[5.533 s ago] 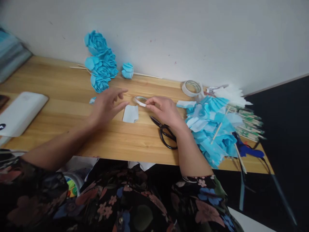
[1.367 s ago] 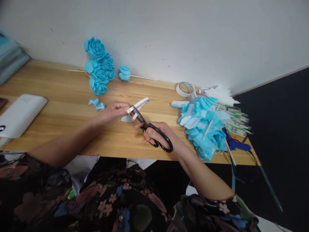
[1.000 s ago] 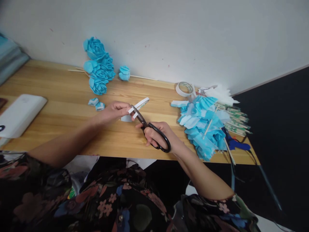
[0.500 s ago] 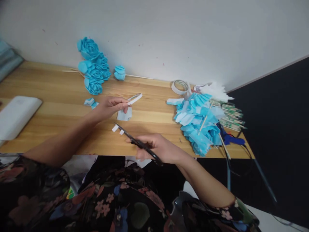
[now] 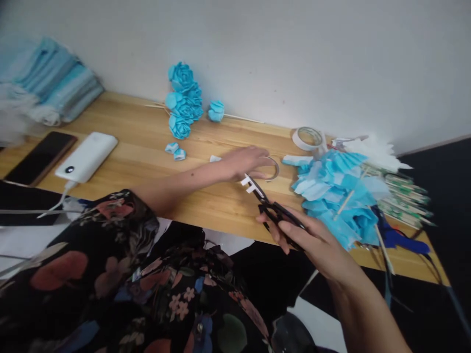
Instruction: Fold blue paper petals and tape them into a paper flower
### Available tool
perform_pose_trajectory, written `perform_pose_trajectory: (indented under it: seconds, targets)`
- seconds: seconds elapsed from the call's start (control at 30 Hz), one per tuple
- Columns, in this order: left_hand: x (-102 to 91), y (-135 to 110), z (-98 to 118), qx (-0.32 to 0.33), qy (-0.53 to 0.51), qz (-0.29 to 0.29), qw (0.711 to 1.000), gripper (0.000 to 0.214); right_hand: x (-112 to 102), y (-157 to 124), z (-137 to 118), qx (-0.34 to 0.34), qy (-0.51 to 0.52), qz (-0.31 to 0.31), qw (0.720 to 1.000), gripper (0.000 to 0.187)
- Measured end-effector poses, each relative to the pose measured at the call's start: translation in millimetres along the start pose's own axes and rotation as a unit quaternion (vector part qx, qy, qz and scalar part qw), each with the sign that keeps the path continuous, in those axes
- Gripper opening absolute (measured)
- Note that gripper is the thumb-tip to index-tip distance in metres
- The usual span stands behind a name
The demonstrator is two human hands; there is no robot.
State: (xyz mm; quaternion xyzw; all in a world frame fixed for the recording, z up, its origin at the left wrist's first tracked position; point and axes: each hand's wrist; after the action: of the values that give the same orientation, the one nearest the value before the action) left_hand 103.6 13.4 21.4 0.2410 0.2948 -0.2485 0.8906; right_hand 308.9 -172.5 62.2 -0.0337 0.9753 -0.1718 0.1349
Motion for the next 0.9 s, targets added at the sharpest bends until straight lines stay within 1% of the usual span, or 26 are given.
perform_pose_trajectory:
  seconds: [0.03,0.1,0.13,0.17,0.2,0.27,0.33,0.4,0.43,0.5,0.53,0.6,0.67,0.7,0.73,0.77,0.8,0.83,0.9]
  targets:
    - [-4.5,-1.6,0.2,0.004,0.024,-0.011,1.0,0.033,1.3,0.8,-3.7,0.022,-0.014,0.014,1.0,0.046]
    - [-23.9,-11.2,-4.7,0.018,0.071,-0.005,0.997,0.037,4.3,6.3,-9.4,0.046,-0.04,0.056,0.997,0.047]
    - [-37.3,-18.2,-10.0,0.022,0.096,0.002,0.995,0.039,5.8,11.6,-10.9,0.041,-0.062,0.063,0.995,0.048]
    - [-51.7,-25.9,-17.0,0.019,0.114,0.002,0.993,0.04,7.3,18.7,-11.2,0.02,-0.1,0.049,0.994,0.049]
    - [-65.7,-33.7,-25.6,-0.003,0.128,0.013,0.992,0.04,8.5,27.3,-10.2,0.0,-0.145,0.028,0.989,0.05]
    - [-88.7,-47.5,-45.2,-0.067,0.15,0.034,0.986,0.039,9.4,47.4,-4.8,-0.039,-0.193,0.02,0.98,0.053]
    - [-100.9,-58.0,-62.9,-0.095,0.158,0.058,0.981,0.039,7.1,67.2,3.2,-0.055,-0.235,0.019,0.97,0.049]
    - [-102.3,-64.9,-73.9,-0.107,0.159,0.047,0.98,0.038,1.4,82.5,10.1,-0.062,-0.262,0.008,0.963,0.046]
    - [-100.0,-66.9,-76.3,-0.106,0.16,0.04,0.981,0.038,-2.0,87.7,12.3,-0.078,-0.273,0.009,0.959,0.044]
    - [-92.2,-68.0,-76.1,-0.102,0.167,0.017,0.981,0.035,-8.2,92.6,13.6,-0.111,-0.312,0.014,0.944,0.038]
    - [-87.7,-67.2,-74.2,-0.1,0.175,0.005,0.98,0.034,-10.2,92.6,12.7,-0.126,-0.344,0.021,0.93,0.035]
    - [-79.3,-63.9,-68.9,-0.107,0.197,-0.012,0.975,0.033,-11.4,88.6,9.2,-0.151,-0.429,0.044,0.889,0.032]
    - [-73.0,-59.7,-63.8,-0.125,0.216,-0.018,0.968,0.031,-9.4,82.6,4.7,-0.186,-0.513,0.083,0.834,0.035]
    - [-70.7,-57.9,-61.9,-0.13,0.224,-0.024,0.965,0.029,-7.8,80.3,2.6,-0.209,-0.539,0.112,0.808,0.038]
    - [-68.9,-56.3,-60.6,-0.132,0.229,-0.03,0.964,0.026,-5.7,79.1,0.4,-0.229,-0.549,0.13,0.793,0.039]
    - [-67.3,-55.1,-60.0,-0.13,0.226,-0.032,0.965,0.023,-2.8,79.5,-2.1,-0.249,-0.541,0.164,0.786,0.038]
    - [-66.0,-54.1,-60.2,-0.128,0.222,-0.038,0.966,0.018,1.5,81.5,-5.3,-0.262,-0.525,0.176,0.79,0.036]
    - [-65.0,-53.4,-61.1,-0.126,0.216,-0.044,0.967,0.015,8.0,84.3,-9.7,-0.267,-0.501,0.177,0.804,0.034]
    - [-63.2,-52.6,-64.6,-0.131,0.19,-0.028,0.973,0.011,30.2,89.0,-23.8,-0.266,-0.442,0.168,0.84,0.033]
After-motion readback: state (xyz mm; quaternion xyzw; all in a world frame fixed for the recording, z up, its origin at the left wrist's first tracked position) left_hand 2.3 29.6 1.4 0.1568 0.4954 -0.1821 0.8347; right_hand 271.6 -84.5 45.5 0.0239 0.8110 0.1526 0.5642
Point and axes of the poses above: each hand's wrist, its own y-axis towards the middle knuckle, its own x-axis out of the palm, z = x × y, and after that the axes turned 9 degrees about z, right-handed
